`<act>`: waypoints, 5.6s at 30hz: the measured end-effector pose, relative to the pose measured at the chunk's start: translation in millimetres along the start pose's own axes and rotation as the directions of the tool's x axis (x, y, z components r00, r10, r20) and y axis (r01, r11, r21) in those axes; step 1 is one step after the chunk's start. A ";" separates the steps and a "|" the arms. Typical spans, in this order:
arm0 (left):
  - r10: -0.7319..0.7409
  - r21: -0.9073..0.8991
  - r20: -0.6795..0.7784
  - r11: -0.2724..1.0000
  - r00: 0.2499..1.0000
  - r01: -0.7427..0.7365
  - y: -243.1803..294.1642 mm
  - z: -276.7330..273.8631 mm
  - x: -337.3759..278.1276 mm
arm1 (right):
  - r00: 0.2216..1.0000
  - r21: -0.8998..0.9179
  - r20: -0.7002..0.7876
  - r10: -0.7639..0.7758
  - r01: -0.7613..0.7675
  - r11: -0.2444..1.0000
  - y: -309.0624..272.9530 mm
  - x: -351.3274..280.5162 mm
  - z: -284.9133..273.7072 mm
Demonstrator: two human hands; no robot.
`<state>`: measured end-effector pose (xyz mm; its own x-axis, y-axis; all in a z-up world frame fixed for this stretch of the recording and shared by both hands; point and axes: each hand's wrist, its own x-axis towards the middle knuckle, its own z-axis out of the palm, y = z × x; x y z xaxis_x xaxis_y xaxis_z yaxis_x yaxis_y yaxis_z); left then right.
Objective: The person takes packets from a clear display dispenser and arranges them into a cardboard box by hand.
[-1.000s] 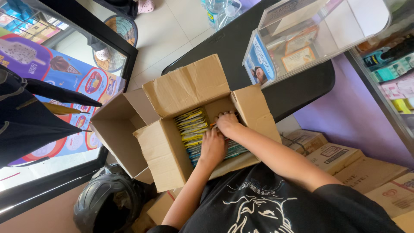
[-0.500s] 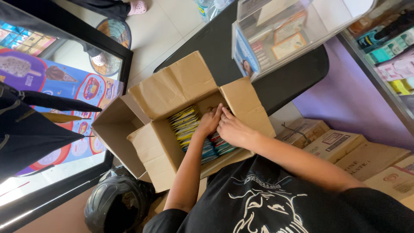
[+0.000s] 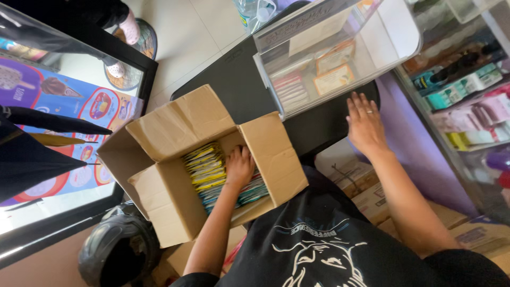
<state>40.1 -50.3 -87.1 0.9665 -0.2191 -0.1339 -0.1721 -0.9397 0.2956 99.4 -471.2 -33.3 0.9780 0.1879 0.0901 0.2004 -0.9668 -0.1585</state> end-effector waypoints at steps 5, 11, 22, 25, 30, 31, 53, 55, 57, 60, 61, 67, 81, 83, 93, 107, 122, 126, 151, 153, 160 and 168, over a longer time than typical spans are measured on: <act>-0.022 0.019 0.076 1.000 0.997 0.021 -1.1 6.3 1.7 | 0.993 -0.011 -0.063 -0.098 0.098 0.995 13.9 20.0 25.7; -0.043 0.084 0.099 0.996 0.994 0.035 5.0 4.1 -1.2 | 0.969 0.204 -0.242 0.042 0.008 0.979 12.6 31.8 22.7; -0.106 0.072 0.132 0.993 0.986 0.097 19.9 -6.3 -0.6 | 0.959 0.101 -0.184 -0.217 0.238 0.966 37.2 70.2 56.5; -0.086 0.070 0.108 0.994 0.990 0.079 16.3 -2.1 -1.4 | 0.975 0.185 0.047 -0.219 0.207 0.961 41.3 91.5 63.3; -0.065 0.062 0.070 0.996 0.995 0.060 19.3 -4.4 -0.9 | 0.939 0.124 -0.218 -0.265 0.296 0.947 45.8 126.8 65.4; -0.043 0.074 0.055 0.996 0.998 0.039 21.2 -6.4 0.0 | 0.934 0.162 -0.263 -0.242 0.290 0.943 46.3 132.6 64.6; -0.106 0.048 0.115 0.994 0.988 0.101 23.2 -11.4 1.7 | 0.932 0.040 -0.230 -0.280 0.297 0.954 50.8 142.6 59.2; -0.068 0.064 0.071 0.996 0.995 0.063 21.9 -9.4 1.2 | 0.952 0.027 -0.199 -0.233 0.243 0.970 51.8 146.7 70.0; -0.068 0.072 0.069 0.995 0.995 0.063 21.7 -9.1 0.9 | 0.953 0.004 -0.202 -0.226 0.232 0.973 57.4 146.7 84.4; -0.073 0.062 0.072 0.996 0.995 0.068 23.8 -11.1 0.1 | 0.945 -0.098 -0.234 -0.230 0.213 0.972 63.8 146.0 108.8; -0.078 0.045 0.077 0.996 0.994 0.074 24.5 -11.8 0.6 | 0.934 -0.176 -0.261 -0.245 0.204 0.963 65.1 146.0 114.4; -0.080 0.061 0.072 0.995 0.994 0.076 23.4 -10.2 -0.3 | 0.937 -0.012 -0.316 -0.151 0.155 0.988 61.1 136.9 121.2; -0.067 0.076 0.059 0.995 0.996 0.062 21.6 -8.4 1.8 | 0.976 0.237 -0.205 0.074 -0.024 0.971 44.1 94.3 79.5; -0.071 0.080 0.069 0.995 0.995 0.066 21.9 -9.1 3.2 | 0.970 0.173 -0.244 -0.019 0.063 0.983 41.7 82.3 77.4; -0.120 0.068 0.051 0.991 0.991 0.117 16.1 2.2 0.5 | 0.969 0.139 -0.238 0.059 -0.026 0.990 5.1 -1.6 56.1; -0.057 -0.075 0.120 0.995 0.991 0.067 -1.8 -14.4 4.5 | 0.885 0.666 -0.372 0.281 0.044 0.745 -201.3 1.2 -163.4; 0.180 -0.261 0.194 0.957 0.964 -0.126 -37.4 -2.8 -9.4 | 0.804 0.073 0.284 -0.522 0.525 0.848 -364.9 88.2 136.5; 0.230 -0.241 -0.083 0.939 0.970 -0.244 -35.1 -12.9 -14.5 | 0.962 0.249 0.118 -0.244 0.210 0.946 -353.3 88.0 204.1; -0.038 -0.807 0.130 0.576 0.991 0.128 -101.1 44.4 25.0 | 0.806 -0.084 0.527 -0.269 0.364 0.928 -342.0 32.6 145.6; 0.046 -0.601 0.079 0.799 0.996 0.011 -109.1 71.6 28.2 | 0.782 -0.107 0.530 -0.329 0.446 0.888 -335.5 21.5 82.4; -0.163 -0.059 0.022 0.985 0.986 0.164 -34.4 35.6 29.5 | 0.818 0.469 -0.273 -0.506 0.572 0.673 -215.0 23.3 -102.6; -0.234 -0.055 -0.096 0.972 0.968 0.229 -1.4 28.8 34.6 | 0.994 0.215 -0.080 -0.071 0.087 0.973 -6.6 23.1 -15.5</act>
<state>68.3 -64.1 -119.4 0.9936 0.0329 -0.1080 0.0650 -0.9490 0.3085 119.7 -463.2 -15.0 0.9535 0.2419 0.1796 0.2924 -0.8868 -0.3580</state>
